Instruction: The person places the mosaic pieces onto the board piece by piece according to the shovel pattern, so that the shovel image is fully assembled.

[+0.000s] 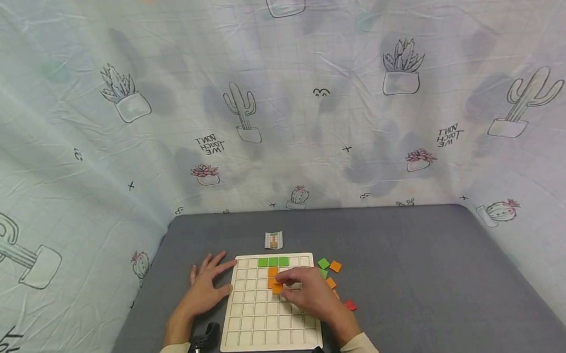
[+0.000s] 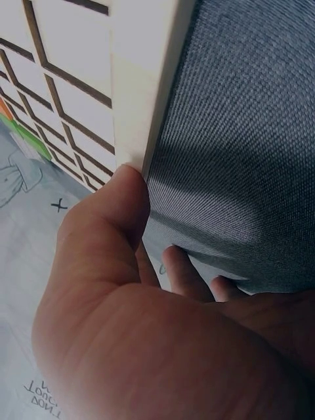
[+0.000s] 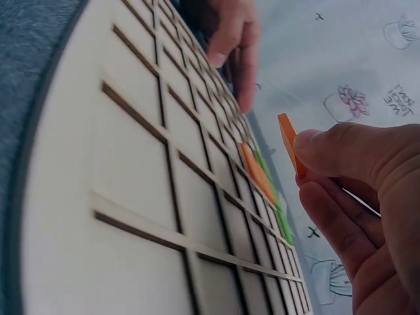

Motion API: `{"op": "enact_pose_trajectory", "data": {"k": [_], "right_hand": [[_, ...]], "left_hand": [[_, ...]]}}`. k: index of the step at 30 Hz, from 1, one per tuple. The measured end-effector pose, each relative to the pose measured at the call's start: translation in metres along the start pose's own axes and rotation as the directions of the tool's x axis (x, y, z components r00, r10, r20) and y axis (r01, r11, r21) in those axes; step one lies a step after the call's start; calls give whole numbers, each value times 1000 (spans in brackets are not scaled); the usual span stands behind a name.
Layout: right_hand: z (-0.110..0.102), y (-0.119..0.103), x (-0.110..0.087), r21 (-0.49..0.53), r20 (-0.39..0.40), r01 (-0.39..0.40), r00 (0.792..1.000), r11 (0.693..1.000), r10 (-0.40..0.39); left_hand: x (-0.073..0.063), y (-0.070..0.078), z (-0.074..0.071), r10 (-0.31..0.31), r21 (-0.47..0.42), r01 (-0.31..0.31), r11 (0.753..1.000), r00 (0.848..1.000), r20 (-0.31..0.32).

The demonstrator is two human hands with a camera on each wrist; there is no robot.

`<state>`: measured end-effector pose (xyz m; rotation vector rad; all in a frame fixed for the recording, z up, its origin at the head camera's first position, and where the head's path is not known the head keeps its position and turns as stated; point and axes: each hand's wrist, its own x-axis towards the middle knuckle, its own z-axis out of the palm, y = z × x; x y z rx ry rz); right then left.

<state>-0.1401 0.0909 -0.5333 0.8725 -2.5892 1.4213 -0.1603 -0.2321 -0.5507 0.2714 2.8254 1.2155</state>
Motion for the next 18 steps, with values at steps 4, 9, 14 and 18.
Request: {"op": "enact_pose_trajectory", "data": {"k": [4, 9, 14, 18], "right_hand": [[8, 2, 2, -7, 6, 15, 1000, 1000, -15], [15, 4, 2, -17, -3, 43, 999, 999, -43], [19, 3, 2, -55, 0, 34, 999, 998, -34], [21, 2, 1, -88, 5, 25, 1000, 996, -24]], "left_hand": [[0, 0, 1, 0, 6, 0, 1000, 1000, -4], [0, 0, 1, 0, 15, 0, 1000, 1000, -5], [0, 0, 1, -2, 14, 2, 1000, 1000, -4], [0, 0, 1, 0, 16, 0, 1000, 1000, -6]]}}
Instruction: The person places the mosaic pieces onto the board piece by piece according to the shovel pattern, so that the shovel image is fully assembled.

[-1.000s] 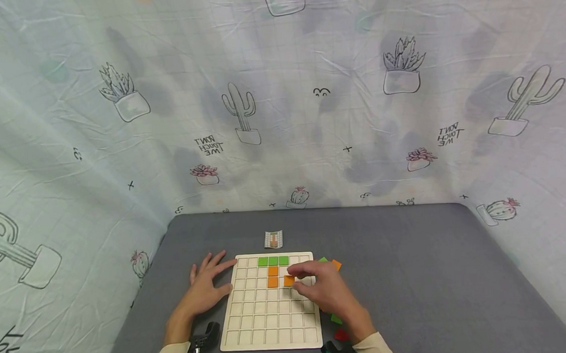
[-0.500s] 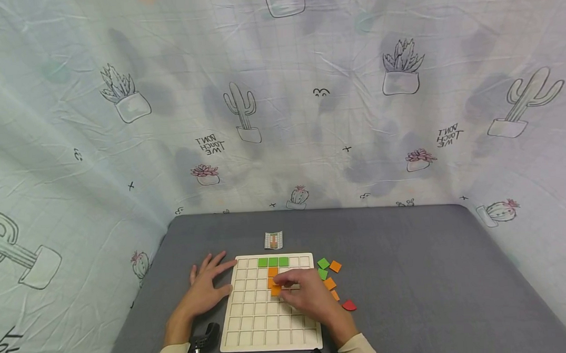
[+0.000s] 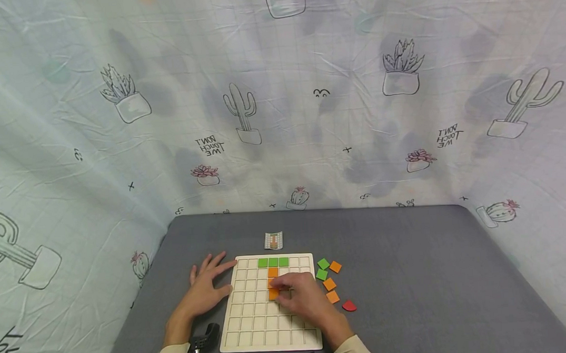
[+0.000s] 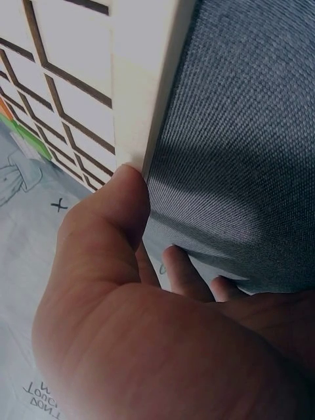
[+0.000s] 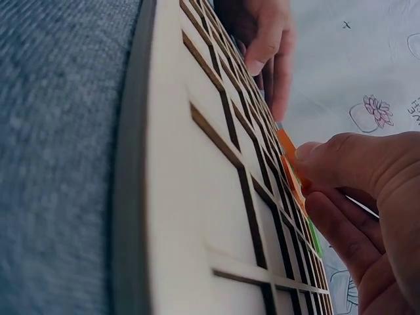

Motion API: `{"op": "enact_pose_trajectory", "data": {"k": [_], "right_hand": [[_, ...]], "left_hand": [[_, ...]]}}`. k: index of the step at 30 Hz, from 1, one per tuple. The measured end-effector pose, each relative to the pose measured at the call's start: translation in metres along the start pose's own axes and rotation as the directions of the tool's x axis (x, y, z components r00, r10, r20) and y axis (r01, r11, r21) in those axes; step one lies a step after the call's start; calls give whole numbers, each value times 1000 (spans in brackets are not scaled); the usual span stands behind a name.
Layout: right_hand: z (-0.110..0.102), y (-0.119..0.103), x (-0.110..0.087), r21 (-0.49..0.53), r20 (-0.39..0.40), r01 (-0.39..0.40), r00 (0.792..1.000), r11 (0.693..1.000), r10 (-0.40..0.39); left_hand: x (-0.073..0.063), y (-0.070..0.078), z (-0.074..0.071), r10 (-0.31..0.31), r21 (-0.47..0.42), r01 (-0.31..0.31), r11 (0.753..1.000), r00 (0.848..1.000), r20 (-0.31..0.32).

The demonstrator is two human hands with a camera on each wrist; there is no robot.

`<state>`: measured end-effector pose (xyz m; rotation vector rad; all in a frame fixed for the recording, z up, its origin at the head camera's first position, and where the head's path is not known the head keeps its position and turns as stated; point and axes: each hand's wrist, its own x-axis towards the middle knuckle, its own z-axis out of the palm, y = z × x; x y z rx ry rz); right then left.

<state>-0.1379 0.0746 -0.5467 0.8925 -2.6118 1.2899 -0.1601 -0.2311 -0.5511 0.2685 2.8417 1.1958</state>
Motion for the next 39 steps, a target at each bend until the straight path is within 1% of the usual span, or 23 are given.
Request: {"op": "enact_pose_trajectory", "data": {"k": [7, 13, 20, 23, 27, 39], "right_hand": [[4, 0, 1, -26, -7, 45, 999, 999, -45], [5, -1, 2, -33, 8, 50, 999, 998, -50], [7, -1, 2, -100, 1, 86, 996, 991, -86], [7, 0, 1, -123, 0, 81, 997, 989, -82], [8, 0, 0, -127, 8, 68, 998, 989, -68], [8, 0, 0, -127, -12, 86, 996, 988, -89]], "left_hand": [[0, 0, 0, -3, -8, 3, 1000, 1000, 1], [1, -2, -1, 13, -15, -13, 1000, 1000, 6], [1, -3, -1, 16, -19, -16, 1000, 1000, 6], [1, -3, 0, 14, -12, -14, 1000, 1000, 5], [1, -4, 0, 10, -2, -10, 1000, 1000, 3], [1, -1, 0, 0, 3, 0, 1000, 1000, -3]]}}
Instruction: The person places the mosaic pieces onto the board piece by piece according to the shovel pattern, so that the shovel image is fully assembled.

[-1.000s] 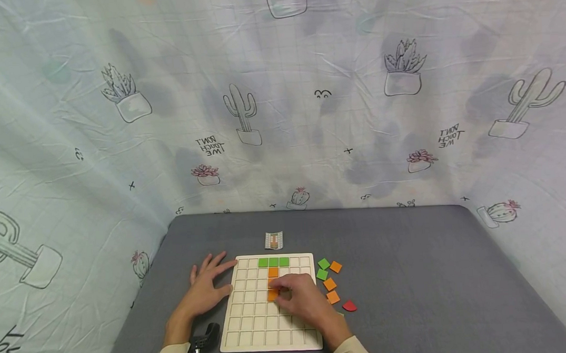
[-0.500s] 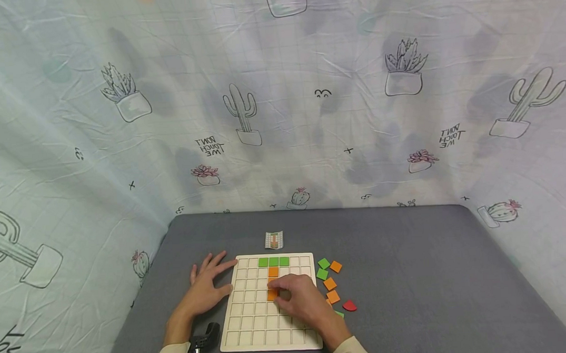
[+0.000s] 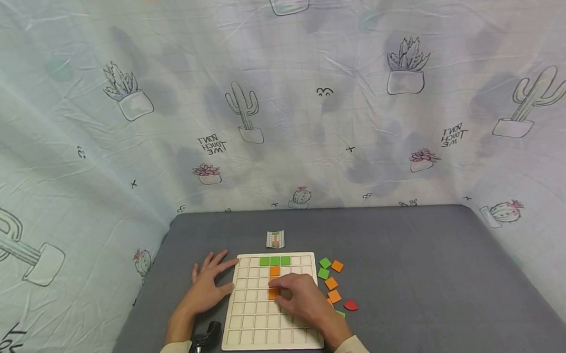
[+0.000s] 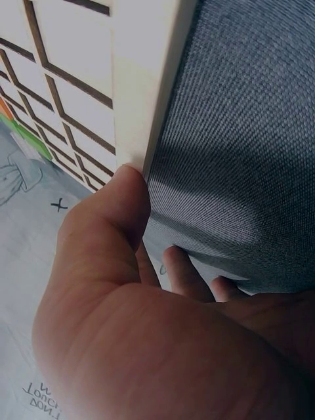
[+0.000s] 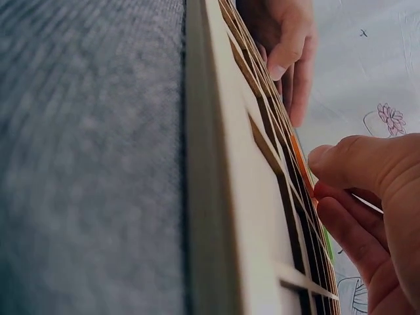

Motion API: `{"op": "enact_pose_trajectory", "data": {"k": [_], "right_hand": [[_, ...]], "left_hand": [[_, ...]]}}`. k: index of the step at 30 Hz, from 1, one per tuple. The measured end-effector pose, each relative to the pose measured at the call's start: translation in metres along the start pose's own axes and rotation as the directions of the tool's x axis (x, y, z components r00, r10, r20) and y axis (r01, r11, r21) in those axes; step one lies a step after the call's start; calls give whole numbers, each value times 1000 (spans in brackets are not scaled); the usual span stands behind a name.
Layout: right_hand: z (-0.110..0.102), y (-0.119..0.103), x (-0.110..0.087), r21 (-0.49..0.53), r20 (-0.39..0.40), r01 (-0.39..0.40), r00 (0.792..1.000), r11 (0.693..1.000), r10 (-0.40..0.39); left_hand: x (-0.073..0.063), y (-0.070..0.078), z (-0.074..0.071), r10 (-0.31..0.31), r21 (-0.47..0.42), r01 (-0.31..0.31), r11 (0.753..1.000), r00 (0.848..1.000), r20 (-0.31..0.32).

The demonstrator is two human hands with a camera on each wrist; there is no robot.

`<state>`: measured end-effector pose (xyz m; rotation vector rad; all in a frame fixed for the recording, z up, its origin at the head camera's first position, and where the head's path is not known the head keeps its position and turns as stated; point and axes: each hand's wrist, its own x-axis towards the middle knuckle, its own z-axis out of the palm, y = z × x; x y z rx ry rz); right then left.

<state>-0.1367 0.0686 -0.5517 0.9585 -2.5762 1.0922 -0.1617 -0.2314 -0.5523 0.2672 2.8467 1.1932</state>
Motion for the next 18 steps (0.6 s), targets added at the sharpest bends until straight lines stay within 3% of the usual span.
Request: {"op": "enact_pose_trajectory", "data": {"k": [8, 18], "right_hand": [[-4, 4, -3, 46, -34, 22, 999, 999, -21], [-17, 4, -7, 164, 9, -107, 994, 981, 107]], "left_hand": [[0, 1, 0, 2, 9, -1, 1000, 1000, -9], [-1, 3, -1, 17, 10, -17, 1000, 1000, -23]]}}
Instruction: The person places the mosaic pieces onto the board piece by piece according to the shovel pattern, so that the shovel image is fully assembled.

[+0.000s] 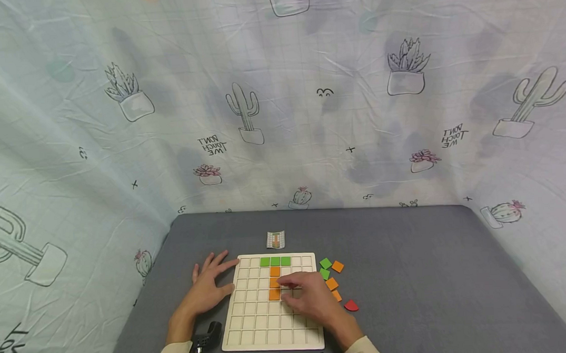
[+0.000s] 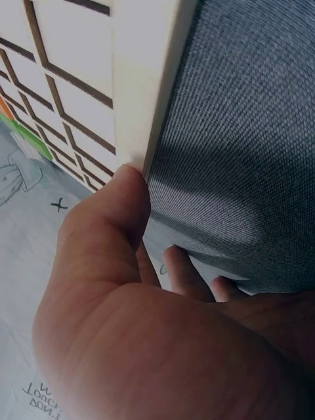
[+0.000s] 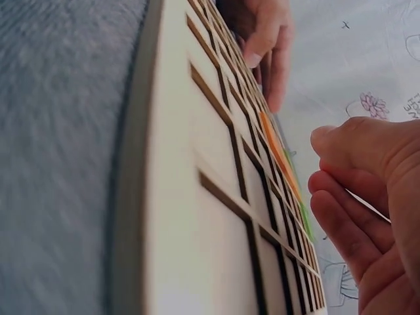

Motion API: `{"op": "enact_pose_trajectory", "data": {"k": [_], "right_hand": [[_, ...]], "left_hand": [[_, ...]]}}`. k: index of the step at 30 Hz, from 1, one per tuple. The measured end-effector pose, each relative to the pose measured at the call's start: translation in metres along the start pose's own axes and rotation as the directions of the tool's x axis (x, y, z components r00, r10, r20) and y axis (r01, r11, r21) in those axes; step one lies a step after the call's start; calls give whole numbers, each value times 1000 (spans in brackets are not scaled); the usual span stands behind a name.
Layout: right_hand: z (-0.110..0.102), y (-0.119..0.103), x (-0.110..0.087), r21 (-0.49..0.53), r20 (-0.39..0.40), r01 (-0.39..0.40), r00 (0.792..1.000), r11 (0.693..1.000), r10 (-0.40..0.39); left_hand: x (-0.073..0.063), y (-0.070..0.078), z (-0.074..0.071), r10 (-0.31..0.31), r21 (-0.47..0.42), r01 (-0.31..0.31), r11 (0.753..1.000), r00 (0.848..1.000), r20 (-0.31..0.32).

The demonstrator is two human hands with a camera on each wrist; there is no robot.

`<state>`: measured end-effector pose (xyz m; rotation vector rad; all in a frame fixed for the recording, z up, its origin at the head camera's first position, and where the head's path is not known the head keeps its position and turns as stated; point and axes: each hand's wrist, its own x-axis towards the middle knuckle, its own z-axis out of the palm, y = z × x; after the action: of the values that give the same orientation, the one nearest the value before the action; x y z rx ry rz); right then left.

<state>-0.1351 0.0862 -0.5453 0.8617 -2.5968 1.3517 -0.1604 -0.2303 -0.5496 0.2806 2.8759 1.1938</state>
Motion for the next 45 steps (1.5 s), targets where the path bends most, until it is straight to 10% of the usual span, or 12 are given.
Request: {"op": "enact_pose_trajectory", "data": {"k": [45], "right_hand": [[-109, 45, -61, -187, -217, -222, 960, 957, 180]], "left_hand": [[0, 0, -1, -15, -12, 16, 1000, 999, 29]]}}
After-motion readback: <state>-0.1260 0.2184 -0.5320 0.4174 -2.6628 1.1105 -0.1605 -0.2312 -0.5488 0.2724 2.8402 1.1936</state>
